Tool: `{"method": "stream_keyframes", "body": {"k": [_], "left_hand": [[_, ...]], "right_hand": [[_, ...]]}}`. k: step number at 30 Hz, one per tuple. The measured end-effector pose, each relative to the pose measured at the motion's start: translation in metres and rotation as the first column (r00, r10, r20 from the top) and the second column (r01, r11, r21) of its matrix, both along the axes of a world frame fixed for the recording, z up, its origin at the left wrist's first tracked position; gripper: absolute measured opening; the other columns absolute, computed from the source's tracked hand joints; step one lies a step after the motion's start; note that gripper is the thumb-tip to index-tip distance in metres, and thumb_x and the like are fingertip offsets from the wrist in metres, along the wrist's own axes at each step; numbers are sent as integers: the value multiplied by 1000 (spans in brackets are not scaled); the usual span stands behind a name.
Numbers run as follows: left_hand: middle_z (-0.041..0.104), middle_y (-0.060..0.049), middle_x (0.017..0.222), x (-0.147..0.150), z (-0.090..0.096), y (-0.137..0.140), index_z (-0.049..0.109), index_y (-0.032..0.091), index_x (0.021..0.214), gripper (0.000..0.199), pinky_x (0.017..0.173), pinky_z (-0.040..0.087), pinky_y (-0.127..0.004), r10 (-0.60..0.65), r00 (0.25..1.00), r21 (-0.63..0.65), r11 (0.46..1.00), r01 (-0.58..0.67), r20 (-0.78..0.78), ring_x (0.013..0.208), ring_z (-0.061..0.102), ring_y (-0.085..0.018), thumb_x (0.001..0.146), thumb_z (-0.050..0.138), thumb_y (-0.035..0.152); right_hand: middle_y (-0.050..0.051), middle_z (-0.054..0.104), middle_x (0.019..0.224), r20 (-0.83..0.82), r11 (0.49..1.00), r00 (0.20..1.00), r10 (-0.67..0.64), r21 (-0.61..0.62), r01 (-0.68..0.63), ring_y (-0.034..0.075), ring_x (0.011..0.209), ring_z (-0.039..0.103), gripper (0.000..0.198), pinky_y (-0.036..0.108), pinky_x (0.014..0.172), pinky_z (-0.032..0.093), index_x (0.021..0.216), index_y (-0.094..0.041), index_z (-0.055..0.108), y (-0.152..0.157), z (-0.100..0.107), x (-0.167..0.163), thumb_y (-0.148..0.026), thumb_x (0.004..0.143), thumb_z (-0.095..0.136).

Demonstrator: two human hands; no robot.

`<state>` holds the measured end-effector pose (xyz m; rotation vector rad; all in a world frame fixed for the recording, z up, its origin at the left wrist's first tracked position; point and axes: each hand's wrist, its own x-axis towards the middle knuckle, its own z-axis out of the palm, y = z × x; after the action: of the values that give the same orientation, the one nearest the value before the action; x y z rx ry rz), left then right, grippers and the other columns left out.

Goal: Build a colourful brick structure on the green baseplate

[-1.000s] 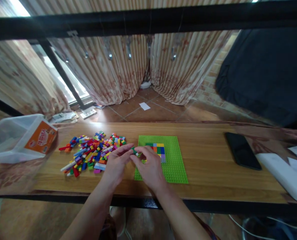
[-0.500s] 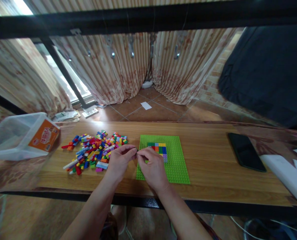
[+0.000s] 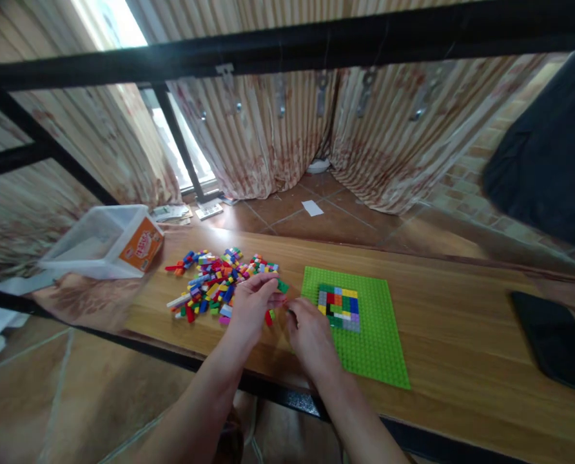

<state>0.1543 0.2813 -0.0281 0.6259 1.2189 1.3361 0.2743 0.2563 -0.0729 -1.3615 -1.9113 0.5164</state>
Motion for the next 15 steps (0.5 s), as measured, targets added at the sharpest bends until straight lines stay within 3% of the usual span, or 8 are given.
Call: {"method": "stream_keyframes", "body": {"k": [11, 15], "left_hand": [[61, 1, 61, 10, -11, 2, 70, 15, 83, 14, 48, 43, -20, -22, 999, -21, 1000, 23, 49, 50, 54, -9, 72, 64, 21], [62, 0, 63, 13, -20, 6, 72, 15, 86, 17, 51, 46, -22, -9, 1000, -9, 1000, 10, 28, 53, 55, -10, 72, 63, 19]], "right_hand": [[8, 72, 90, -13, 997, 1000, -14, -75, 13, 26, 74, 70, 18, 38, 65, 56, 92, -25, 61, 7, -17, -2, -33, 77, 52], [10, 73, 93, 3, 983, 995, -101, -156, 100, 30, 83, 71, 26, 44, 74, 56, 96, -25, 64, 9, -15, 12, -43, 79, 54]]}}
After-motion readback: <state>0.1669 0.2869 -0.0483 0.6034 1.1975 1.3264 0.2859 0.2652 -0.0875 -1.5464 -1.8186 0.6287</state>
